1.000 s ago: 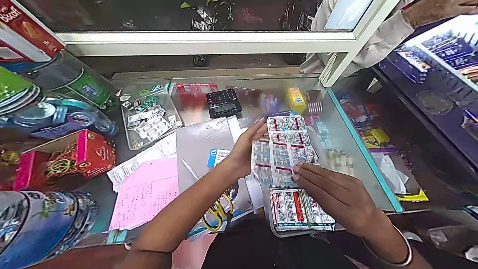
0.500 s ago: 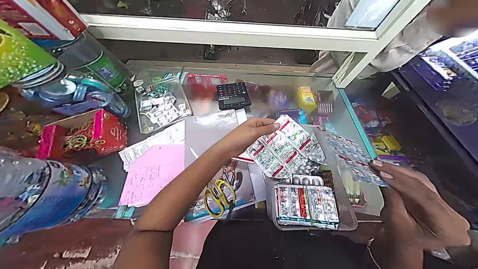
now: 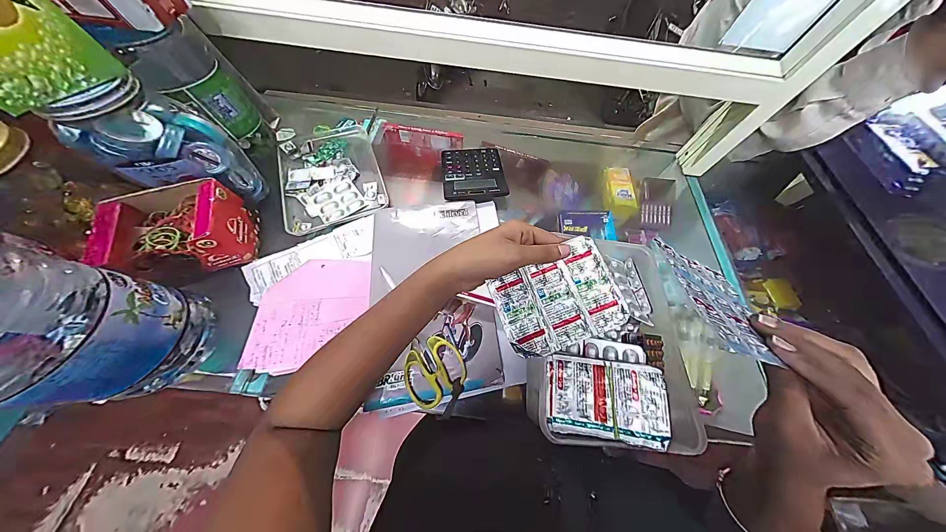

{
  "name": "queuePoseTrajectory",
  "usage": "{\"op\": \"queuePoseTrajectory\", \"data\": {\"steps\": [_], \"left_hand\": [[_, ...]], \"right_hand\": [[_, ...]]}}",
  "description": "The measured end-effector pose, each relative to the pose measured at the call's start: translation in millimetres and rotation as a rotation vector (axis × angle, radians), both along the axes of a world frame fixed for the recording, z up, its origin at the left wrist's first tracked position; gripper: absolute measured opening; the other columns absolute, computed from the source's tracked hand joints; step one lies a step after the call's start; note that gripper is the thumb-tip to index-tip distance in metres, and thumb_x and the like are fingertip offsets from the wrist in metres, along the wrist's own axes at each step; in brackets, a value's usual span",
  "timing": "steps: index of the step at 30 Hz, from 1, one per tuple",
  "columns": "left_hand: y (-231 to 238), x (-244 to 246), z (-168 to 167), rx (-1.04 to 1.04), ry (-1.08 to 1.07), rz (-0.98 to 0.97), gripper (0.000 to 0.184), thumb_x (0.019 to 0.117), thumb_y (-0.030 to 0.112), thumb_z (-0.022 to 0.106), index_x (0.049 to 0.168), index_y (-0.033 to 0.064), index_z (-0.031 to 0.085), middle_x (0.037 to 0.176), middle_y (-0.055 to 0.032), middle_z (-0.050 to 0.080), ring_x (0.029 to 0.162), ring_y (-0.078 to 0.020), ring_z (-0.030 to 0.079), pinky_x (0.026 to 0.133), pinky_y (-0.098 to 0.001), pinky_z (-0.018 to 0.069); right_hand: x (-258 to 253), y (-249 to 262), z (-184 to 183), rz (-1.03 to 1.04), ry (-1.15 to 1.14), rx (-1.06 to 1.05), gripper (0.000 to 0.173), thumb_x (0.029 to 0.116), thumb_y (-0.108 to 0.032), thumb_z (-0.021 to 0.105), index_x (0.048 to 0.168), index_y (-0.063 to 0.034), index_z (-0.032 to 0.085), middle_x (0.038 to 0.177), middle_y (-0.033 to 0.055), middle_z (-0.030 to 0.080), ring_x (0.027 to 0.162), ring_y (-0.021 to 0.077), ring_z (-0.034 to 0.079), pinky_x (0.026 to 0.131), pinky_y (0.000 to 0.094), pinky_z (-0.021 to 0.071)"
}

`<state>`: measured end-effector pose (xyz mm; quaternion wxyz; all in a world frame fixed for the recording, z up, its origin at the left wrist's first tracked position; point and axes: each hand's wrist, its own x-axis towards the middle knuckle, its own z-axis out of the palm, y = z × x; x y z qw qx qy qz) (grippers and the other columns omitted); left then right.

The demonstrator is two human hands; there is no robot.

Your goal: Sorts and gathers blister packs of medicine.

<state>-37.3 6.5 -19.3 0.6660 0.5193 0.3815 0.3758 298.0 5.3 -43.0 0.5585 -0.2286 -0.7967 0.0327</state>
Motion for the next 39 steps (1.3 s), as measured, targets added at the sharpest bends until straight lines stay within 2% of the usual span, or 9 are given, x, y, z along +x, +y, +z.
{"op": "queuePoseTrajectory", "data": {"steps": [13, 23, 27, 29, 31, 33, 34, 37, 39], "left_hand": [[0, 2, -1, 0.035, 0.014, -0.044, 0.027, 0.1078, 0.012, 0.047, 0.099, 0.0033, 0.071, 0.078, 0.0027, 0.071, 0.068, 0.0008, 0.067, 0.063, -0.0159, 0.0567], [0, 3, 1, 0.032, 0.004, -0.090, 0.027, 0.1081, 0.012, 0.046, 0.100, 0.0029, 0.071, 0.079, 0.0020, 0.072, 0.069, 0.0005, 0.068, 0.064, -0.0166, 0.0581], [2, 5, -2, 0.031, 0.083, -0.039, 0.038, 0.1110, 0.022, 0.039, 0.095, 0.0068, 0.070, 0.077, 0.0043, 0.069, 0.068, 0.0020, 0.065, 0.063, -0.0155, 0.0547], [8, 5, -5, -0.029, 0.119, -0.066, 0.060, 0.1122, 0.041, 0.019, 0.115, 0.0074, 0.068, 0.092, 0.0029, 0.073, 0.081, -0.0004, 0.068, 0.072, -0.0196, 0.0566], [13, 4, -9, -0.072, 0.081, -0.135, 0.068, 0.1100, 0.048, 0.010, 0.124, 0.0098, 0.065, 0.093, 0.0021, 0.074, 0.081, -0.0024, 0.070, 0.070, -0.0208, 0.0585], [14, -1, -13, -0.022, 0.061, -0.173, 0.036, 0.1106, 0.027, 0.035, 0.123, 0.0107, 0.065, 0.090, 0.0039, 0.073, 0.078, -0.0013, 0.069, 0.070, -0.0192, 0.0584], [13, -7, -13, 0.007, 0.042, -0.173, 0.026, 0.1073, 0.015, 0.047, 0.125, 0.0088, 0.065, 0.088, 0.0022, 0.074, 0.077, -0.0029, 0.071, 0.069, -0.0197, 0.0595], [1, -33, -7, 0.074, 0.147, -0.010, 0.027, 0.1021, 0.003, 0.052, 0.125, 0.0080, 0.065, 0.087, 0.0008, 0.075, 0.072, -0.0023, 0.070, 0.063, -0.0168, 0.0578], [3, -65, -12, 0.096, 0.322, 0.149, 0.025, 0.1039, 0.009, 0.052, 0.125, 0.0113, 0.064, 0.085, 0.0033, 0.074, 0.069, -0.0008, 0.068, 0.059, -0.0176, 0.0558]], "right_hand": [[0, 2, -1, 0.009, 0.026, -0.027, 0.023, 0.1002, -0.003, 0.055, 0.110, -0.0143, 0.072, 0.117, -0.0076, 0.073, 0.116, 0.0091, 0.067, 0.102, 0.0272, 0.0535], [-1, 1, -1, 0.013, 0.049, -0.033, 0.023, 0.1012, -0.004, 0.056, 0.111, -0.0159, 0.073, 0.116, -0.0084, 0.074, 0.116, 0.0094, 0.067, 0.103, 0.0280, 0.0539], [-8, 4, 4, 0.111, -0.031, -0.018, 0.018, 0.1012, -0.005, 0.058, 0.108, -0.0134, 0.073, 0.116, -0.0049, 0.074, 0.117, 0.0126, 0.067, 0.105, 0.0319, 0.0537], [-19, 10, 5, 0.168, -0.169, -0.002, 0.014, 0.1019, -0.009, 0.061, 0.106, -0.0129, 0.073, 0.115, -0.0003, 0.075, 0.119, 0.0164, 0.067, 0.109, 0.0373, 0.0517], [-31, 19, 2, 0.236, -0.347, -0.018, 0.016, 0.1041, -0.015, 0.059, 0.111, -0.0164, 0.073, 0.125, 0.0036, 0.072, 0.129, 0.0207, 0.061, 0.116, 0.0455, 0.0435], [-39, 28, 4, 0.313, -0.449, -0.120, 0.026, 0.1045, -0.032, 0.058, 0.117, -0.0163, 0.075, 0.139, 0.0079, 0.065, 0.142, 0.0232, 0.050, 0.123, 0.0482, 0.0351], [-40, 33, 6, 0.333, -0.438, -0.173, 0.034, 0.1020, -0.039, 0.061, 0.118, -0.0126, 0.076, 0.142, 0.0106, 0.062, 0.144, 0.0232, 0.047, 0.123, 0.0455, 0.0355], [-28, 47, 11, 0.232, -0.351, -0.301, 0.046, 0.0928, -0.039, 0.072, 0.122, -0.0037, 0.073, 0.141, 0.0122, 0.063, 0.135, 0.0178, 0.055, 0.112, 0.0334, 0.0462], [-18, 53, 8, 0.098, -0.443, -0.348, 0.050, 0.0901, -0.044, 0.074, 0.121, -0.0051, 0.074, 0.128, 0.0088, 0.070, 0.122, 0.0190, 0.061, 0.104, 0.0388, 0.0476]]}}
